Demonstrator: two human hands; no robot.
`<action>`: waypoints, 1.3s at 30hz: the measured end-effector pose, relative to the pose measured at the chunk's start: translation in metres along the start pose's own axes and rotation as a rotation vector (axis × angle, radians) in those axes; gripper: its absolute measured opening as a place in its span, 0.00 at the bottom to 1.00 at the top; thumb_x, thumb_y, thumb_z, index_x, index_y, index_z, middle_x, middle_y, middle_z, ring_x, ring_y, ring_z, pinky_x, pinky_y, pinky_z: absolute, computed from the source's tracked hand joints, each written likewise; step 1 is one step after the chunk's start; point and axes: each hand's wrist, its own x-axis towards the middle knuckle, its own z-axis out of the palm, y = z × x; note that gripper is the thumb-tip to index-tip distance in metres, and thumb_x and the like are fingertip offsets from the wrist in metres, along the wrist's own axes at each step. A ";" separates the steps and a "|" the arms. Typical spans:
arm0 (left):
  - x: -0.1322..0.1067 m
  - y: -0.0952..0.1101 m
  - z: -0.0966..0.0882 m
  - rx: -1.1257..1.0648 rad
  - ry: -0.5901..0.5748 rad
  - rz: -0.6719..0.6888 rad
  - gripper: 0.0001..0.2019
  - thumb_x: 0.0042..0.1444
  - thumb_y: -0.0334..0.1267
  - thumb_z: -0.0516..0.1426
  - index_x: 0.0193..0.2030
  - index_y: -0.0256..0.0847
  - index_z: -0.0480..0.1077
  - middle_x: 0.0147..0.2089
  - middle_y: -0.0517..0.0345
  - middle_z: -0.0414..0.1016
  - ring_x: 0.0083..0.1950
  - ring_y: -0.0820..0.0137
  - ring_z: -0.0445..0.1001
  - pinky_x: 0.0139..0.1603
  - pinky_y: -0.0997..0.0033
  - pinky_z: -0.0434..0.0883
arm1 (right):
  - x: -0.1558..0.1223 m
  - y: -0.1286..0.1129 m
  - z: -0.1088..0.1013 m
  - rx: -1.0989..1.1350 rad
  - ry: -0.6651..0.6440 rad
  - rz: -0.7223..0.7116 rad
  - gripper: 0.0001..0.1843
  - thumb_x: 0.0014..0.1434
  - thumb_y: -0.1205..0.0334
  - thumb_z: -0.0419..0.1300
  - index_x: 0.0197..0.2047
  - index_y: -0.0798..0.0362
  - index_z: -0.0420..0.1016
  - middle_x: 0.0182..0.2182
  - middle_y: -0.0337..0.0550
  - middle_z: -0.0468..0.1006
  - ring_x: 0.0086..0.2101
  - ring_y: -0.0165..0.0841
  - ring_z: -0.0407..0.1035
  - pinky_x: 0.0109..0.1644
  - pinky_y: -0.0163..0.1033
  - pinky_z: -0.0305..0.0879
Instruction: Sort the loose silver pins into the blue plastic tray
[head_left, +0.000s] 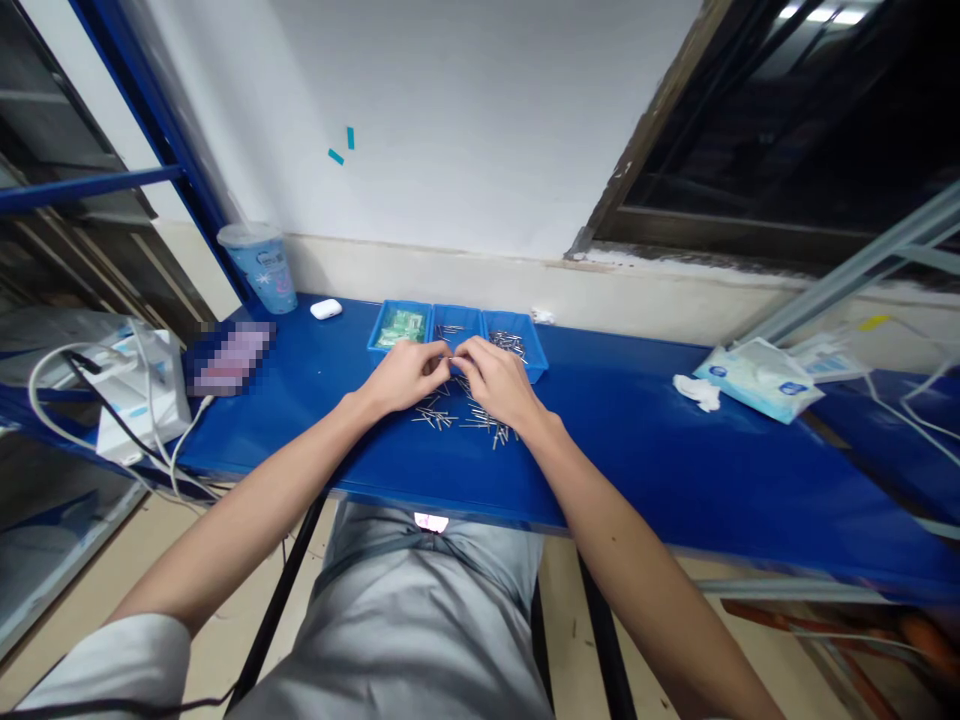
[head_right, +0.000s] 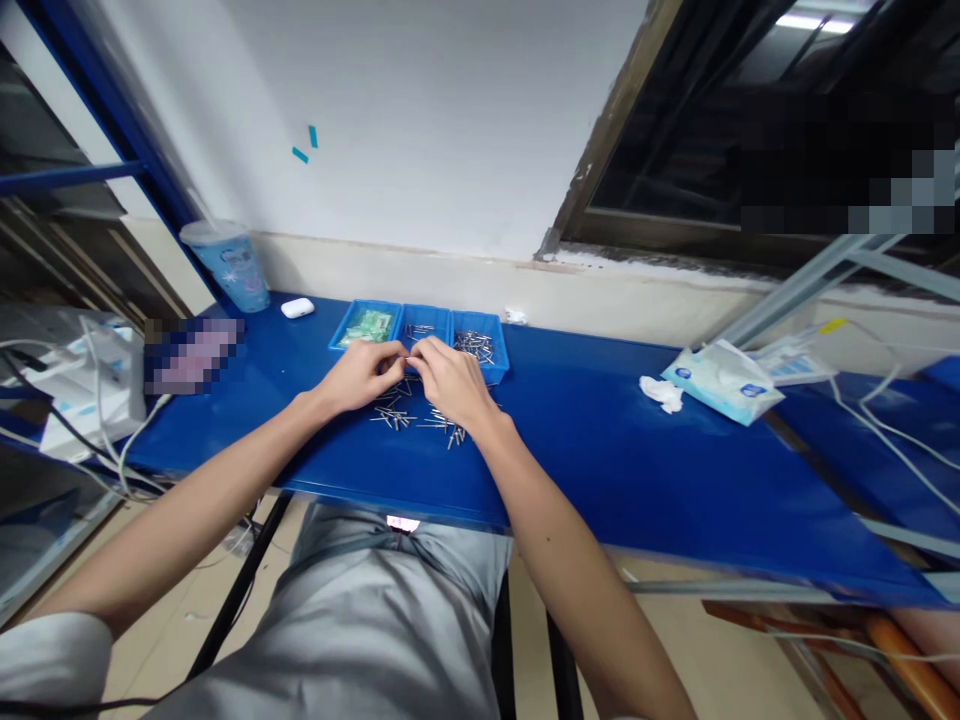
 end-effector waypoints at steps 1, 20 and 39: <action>0.000 0.000 0.000 -0.006 -0.005 0.007 0.13 0.66 0.39 0.52 0.33 0.38 0.71 0.23 0.64 0.67 0.25 0.74 0.62 0.32 0.71 0.58 | 0.000 0.000 0.001 0.003 0.001 0.005 0.14 0.76 0.56 0.50 0.43 0.50 0.74 0.41 0.46 0.80 0.38 0.38 0.73 0.42 0.41 0.61; 0.000 -0.003 0.002 -0.013 -0.040 0.029 0.14 0.67 0.40 0.50 0.32 0.38 0.71 0.22 0.65 0.62 0.24 0.74 0.60 0.32 0.70 0.56 | -0.001 0.005 0.001 0.082 -0.033 0.019 0.09 0.74 0.56 0.54 0.47 0.48 0.73 0.41 0.44 0.80 0.37 0.38 0.73 0.42 0.41 0.62; -0.001 -0.003 0.003 -0.032 -0.021 0.047 0.16 0.70 0.42 0.51 0.34 0.38 0.72 0.23 0.65 0.65 0.24 0.75 0.62 0.32 0.71 0.57 | 0.000 0.001 -0.003 0.023 0.037 0.015 0.15 0.76 0.57 0.49 0.39 0.49 0.73 0.38 0.44 0.79 0.37 0.37 0.71 0.41 0.40 0.60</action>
